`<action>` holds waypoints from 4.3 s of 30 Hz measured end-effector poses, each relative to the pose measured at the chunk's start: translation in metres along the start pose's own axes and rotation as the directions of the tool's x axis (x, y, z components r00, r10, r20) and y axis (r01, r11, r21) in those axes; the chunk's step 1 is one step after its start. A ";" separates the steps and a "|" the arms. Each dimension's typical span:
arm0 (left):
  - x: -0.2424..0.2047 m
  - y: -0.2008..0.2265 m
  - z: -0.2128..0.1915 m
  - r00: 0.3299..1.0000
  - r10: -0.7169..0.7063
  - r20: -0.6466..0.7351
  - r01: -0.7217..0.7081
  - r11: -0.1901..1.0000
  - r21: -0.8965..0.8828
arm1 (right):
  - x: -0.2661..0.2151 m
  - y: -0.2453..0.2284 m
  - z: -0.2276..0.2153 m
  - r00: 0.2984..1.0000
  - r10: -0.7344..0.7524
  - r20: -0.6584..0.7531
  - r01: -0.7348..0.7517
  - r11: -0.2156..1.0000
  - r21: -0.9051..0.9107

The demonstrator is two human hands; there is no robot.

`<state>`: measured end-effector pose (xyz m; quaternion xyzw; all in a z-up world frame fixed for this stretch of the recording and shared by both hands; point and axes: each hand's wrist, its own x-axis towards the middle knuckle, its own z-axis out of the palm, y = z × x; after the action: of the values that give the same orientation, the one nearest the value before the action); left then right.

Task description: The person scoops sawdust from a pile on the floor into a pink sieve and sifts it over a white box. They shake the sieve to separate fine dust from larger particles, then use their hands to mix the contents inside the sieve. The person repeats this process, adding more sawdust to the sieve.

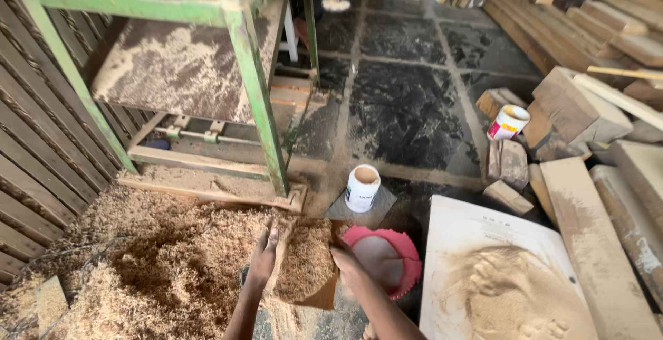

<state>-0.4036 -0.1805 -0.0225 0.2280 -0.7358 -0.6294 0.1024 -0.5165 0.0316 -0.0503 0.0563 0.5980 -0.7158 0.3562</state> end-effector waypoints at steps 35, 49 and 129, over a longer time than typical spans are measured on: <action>-0.083 0.040 0.182 0.929 -0.366 -0.062 0.330 0.890 -0.315 | -0.121 -0.067 -0.193 0.932 -0.152 -0.329 0.219 0.960 0.177; -0.110 -0.076 0.180 0.998 -0.057 -0.013 0.021 0.567 -0.824 | -0.118 -0.063 -0.172 0.948 -0.312 -0.057 0.317 0.939 0.136; -0.166 -0.041 0.116 0.969 -0.244 0.033 0.107 0.294 -0.950 | -0.136 -0.111 0.003 0.816 -0.311 0.487 0.507 0.790 -0.345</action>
<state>-0.3010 -0.0054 -0.0613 0.2405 -0.1919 -0.9324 0.1897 -0.4794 0.0927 0.1103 -0.3128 0.6602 -0.6099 0.3073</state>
